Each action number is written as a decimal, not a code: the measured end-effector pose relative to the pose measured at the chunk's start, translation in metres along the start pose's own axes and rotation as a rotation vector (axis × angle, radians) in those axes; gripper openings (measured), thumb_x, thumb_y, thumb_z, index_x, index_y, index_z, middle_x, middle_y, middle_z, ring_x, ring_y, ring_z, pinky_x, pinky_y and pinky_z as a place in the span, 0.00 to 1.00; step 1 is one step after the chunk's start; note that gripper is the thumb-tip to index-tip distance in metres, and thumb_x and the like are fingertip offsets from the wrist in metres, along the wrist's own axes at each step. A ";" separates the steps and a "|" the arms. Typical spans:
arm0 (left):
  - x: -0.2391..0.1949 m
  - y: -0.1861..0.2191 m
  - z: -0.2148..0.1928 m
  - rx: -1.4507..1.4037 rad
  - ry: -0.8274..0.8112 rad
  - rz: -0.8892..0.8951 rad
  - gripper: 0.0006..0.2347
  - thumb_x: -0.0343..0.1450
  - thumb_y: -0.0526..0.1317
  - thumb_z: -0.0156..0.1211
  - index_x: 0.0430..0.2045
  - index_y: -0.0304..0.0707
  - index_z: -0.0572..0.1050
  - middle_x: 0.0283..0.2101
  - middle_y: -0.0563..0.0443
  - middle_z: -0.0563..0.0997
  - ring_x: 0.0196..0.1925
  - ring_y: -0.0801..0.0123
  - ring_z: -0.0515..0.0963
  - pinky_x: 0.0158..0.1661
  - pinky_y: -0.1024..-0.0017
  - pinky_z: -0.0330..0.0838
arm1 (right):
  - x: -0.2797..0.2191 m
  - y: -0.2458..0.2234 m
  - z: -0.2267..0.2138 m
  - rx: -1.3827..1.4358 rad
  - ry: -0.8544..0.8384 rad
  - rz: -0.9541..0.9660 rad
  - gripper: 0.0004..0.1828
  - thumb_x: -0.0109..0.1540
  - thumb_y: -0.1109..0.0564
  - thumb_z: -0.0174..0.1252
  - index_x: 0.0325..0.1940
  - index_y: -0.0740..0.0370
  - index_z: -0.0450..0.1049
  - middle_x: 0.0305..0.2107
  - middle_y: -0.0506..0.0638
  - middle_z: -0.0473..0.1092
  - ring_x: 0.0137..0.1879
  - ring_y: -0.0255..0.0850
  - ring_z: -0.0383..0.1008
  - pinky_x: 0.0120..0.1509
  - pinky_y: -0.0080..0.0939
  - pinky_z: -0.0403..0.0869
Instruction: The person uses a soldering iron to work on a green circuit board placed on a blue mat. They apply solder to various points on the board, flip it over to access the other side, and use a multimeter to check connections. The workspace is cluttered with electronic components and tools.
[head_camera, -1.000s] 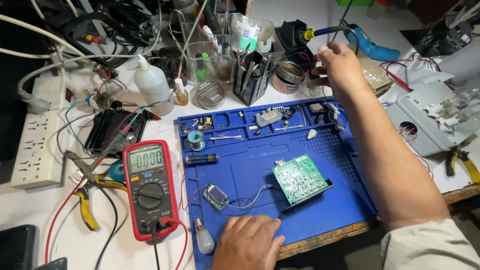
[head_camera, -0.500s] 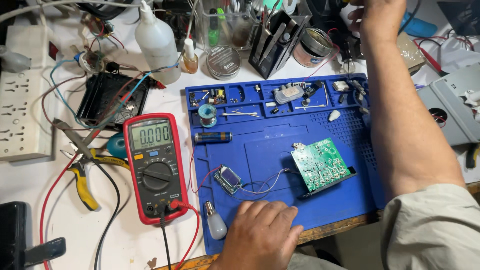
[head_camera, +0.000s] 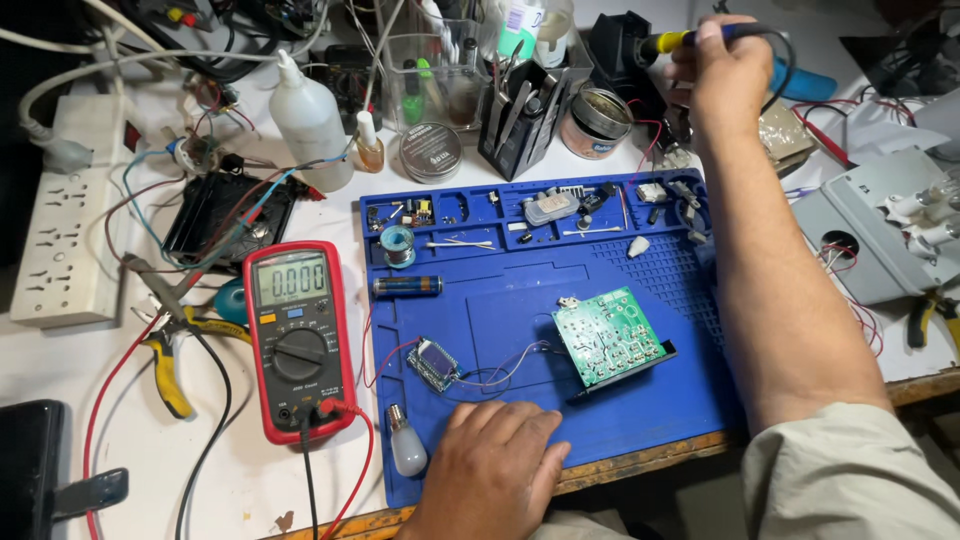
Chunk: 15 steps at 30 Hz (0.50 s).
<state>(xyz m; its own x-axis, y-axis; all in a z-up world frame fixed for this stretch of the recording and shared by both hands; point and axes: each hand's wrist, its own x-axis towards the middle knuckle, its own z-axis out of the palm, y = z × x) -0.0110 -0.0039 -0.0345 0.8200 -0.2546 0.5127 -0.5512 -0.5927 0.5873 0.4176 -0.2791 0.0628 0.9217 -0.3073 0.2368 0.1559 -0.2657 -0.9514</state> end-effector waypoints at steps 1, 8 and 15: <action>0.001 0.001 -0.001 0.004 0.005 -0.001 0.12 0.77 0.42 0.78 0.51 0.39 0.87 0.49 0.48 0.91 0.49 0.54 0.88 0.46 0.54 0.75 | 0.007 0.003 -0.003 0.003 -0.004 -0.004 0.06 0.83 0.52 0.53 0.61 0.48 0.74 0.40 0.46 0.88 0.36 0.31 0.89 0.34 0.36 0.86; 0.006 0.007 -0.012 0.037 -0.005 -0.025 0.10 0.78 0.42 0.76 0.50 0.40 0.87 0.49 0.50 0.90 0.47 0.54 0.87 0.48 0.55 0.75 | 0.009 0.002 -0.057 0.216 0.205 -0.237 0.10 0.75 0.47 0.61 0.45 0.53 0.75 0.31 0.51 0.82 0.28 0.38 0.84 0.26 0.41 0.79; 0.011 0.016 -0.011 0.112 0.071 -0.047 0.11 0.80 0.38 0.71 0.56 0.40 0.85 0.54 0.50 0.89 0.51 0.56 0.87 0.50 0.58 0.79 | -0.166 -0.051 -0.106 0.303 -0.208 -0.198 0.19 0.83 0.37 0.57 0.54 0.54 0.70 0.23 0.44 0.54 0.25 0.34 0.58 0.34 0.38 0.71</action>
<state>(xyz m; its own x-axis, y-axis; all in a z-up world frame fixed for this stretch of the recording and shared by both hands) -0.0131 -0.0077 -0.0124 0.8295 -0.1720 0.5314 -0.4882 -0.6856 0.5401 0.2189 -0.3114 0.0927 0.9107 -0.0777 0.4057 0.4061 -0.0109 -0.9138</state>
